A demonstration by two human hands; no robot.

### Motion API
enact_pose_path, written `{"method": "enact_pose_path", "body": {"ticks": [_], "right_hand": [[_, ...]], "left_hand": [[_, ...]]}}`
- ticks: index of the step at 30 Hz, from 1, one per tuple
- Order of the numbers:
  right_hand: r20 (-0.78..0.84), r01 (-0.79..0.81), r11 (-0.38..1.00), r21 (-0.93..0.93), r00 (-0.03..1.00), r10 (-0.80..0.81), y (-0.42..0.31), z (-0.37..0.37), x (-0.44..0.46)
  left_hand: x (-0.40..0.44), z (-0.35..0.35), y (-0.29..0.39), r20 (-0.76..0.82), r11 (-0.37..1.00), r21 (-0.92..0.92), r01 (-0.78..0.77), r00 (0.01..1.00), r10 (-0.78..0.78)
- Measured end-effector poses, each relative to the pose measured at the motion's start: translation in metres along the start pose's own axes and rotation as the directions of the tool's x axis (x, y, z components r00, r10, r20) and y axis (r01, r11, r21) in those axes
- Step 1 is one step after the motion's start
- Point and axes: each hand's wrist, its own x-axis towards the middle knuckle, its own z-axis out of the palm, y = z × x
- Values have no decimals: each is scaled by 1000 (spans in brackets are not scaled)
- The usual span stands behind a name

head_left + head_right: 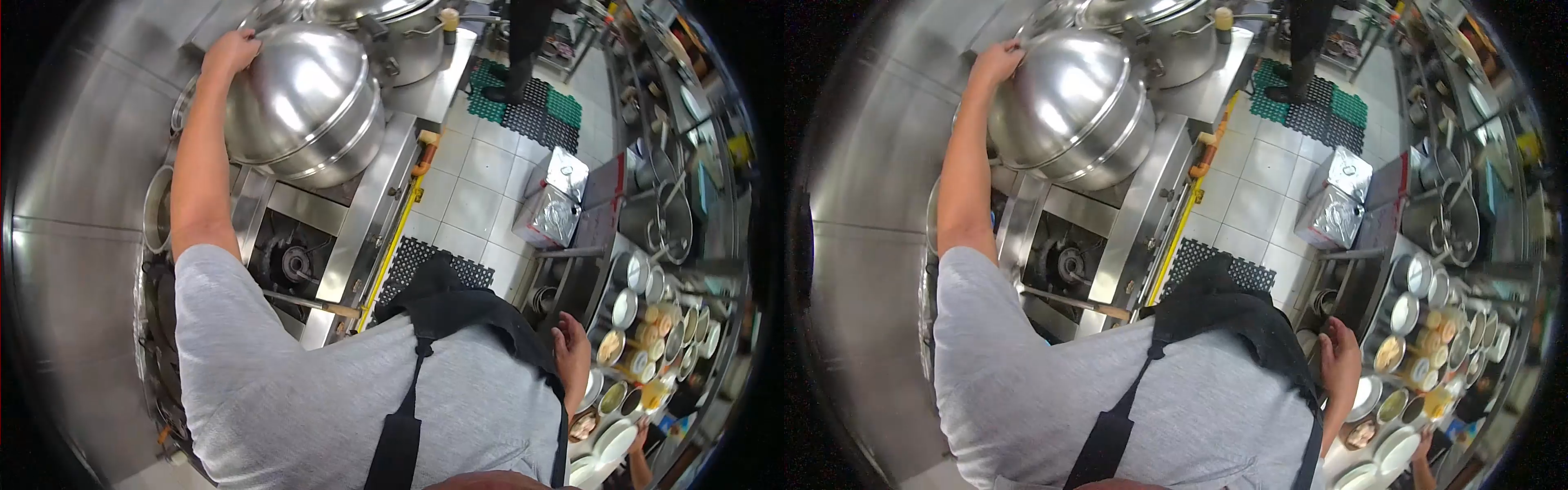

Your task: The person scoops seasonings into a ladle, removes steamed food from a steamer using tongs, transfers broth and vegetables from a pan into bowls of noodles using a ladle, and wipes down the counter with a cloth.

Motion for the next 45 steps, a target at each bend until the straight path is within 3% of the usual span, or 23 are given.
{"method": "enact_pose_path", "body": {"ticks": [3,8,9,11,12,14,15,17,20,24,27,29,33,38,42,45], "right_hand": [[47,142,987,-72,989,-139,-48,-1,54],[177,246,962,-117,958,-224,-71,7,116],[231,246,957,-152,950,-208,-73,6,123],[304,225,961,-157,937,-170,-70,8,137],[352,211,964,-160,925,-144,-70,8,145],[368,243,949,-200,916,-157,-70,7,162],[380,261,935,-241,912,-157,-68,7,167],[375,302,921,-246,906,-197,-56,6,180],[389,314,908,-276,901,-194,-66,5,195],[438,306,896,-322,887,-145,-85,6,203],[448,345,887,-306,874,-186,-81,13,209],[463,371,874,-314,864,-200,-73,17,213],[495,352,869,-348,856,-149,-81,22,214],[510,321,865,-387,855,-89,-86,26,220],[518,360,838,-411,848,-111,-81,30,227],[521,346,831,-435,850,-80,-85,32,228]], "left_hand": [[-15,-15,18,88,996,-14,91,992,-90],[-14,-11,-3,-165,1000,0,9,986,-8],[-14,-19,-9,-150,1000,7,22,989,-20],[-15,-44,-29,-13,930,-284,231,969,-245],[-13,-45,-57,-11,929,-279,245,966,-258],[2,-49,-111,-93,875,-464,141,974,-206],[2,-56,-112,-95,875,-461,148,972,-215],[-9,-79,-111,65,807,-466,364,923,-379],[-17,-94,-114,146,766,-483,425,901,-408],[-13,-83,-131,97,725,-588,358,922,-376],[-27,-103,-79,108,717,-474,511,842,-529],[-38,-107,-64,69,650,-658,380,890,-450],[-38,-107,-65,63,654,-625,426,863,-501],[-26,-98,-98,88,683,-630,370,908,-410],[-32,-104,-78,47,695,-634,339,914,-403],[-26,-105,-86,57,703,-572,423,875,-480]]}}
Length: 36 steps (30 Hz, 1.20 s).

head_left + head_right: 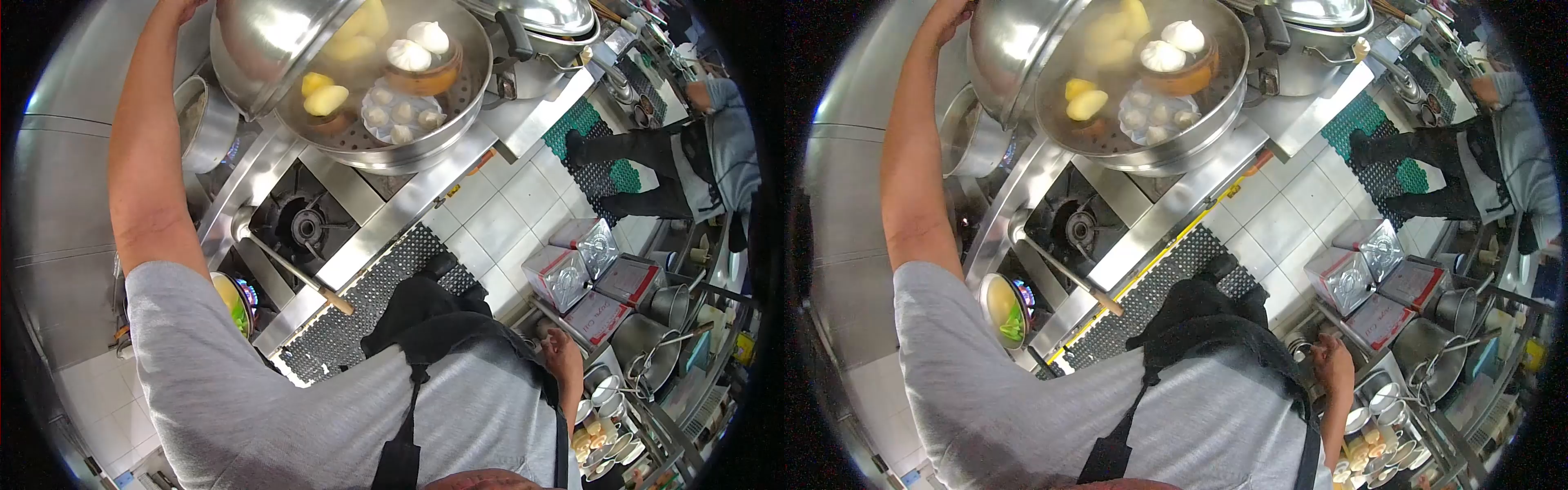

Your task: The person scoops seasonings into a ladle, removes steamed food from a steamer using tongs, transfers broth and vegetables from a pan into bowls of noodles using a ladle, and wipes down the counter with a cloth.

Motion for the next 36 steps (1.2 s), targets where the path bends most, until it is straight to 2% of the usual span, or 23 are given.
{"method": "enact_pose_path", "body": {"ticks": [2,7,16,19,21,22,24,29,36], "right_hand": [[8,2,1000,9,1000,-2,9,5,4],[21,-12,1000,13,1000,12,7,11,5],[30,3,1000,-21,1000,-2,11,19,11],[27,0,999,-36,1000,1,4,19,12],[42,-18,999,-28,999,20,1,19,13],[43,-16,999,-28,999,18,-3,18,13],[46,-26,1000,-6,999,27,-10,16,12],[53,-9,1000,-19,999,10,-12,18,14],[71,25,999,-29,997,-22,-8,21,20]], "left_hand": [[-4,3,2,11,998,-54,-11,1000,12],[-4,0,5,-6,998,-56,-15,1000,15],[52,-28,-53,71,993,-92,70,996,-63],[98,-57,-99,180,974,-186,129,979,-95],[145,-92,-136,345,919,-320,228,932,-111],[159,-104,-157,429,858,-395,328,892,-144],[162,-106,-161,343,977,-210,32,938,43],[66,-45,-78,121,997,-63,49,992,-41],[8,-22,-27,59,996,-72,47,997,-43]]}}
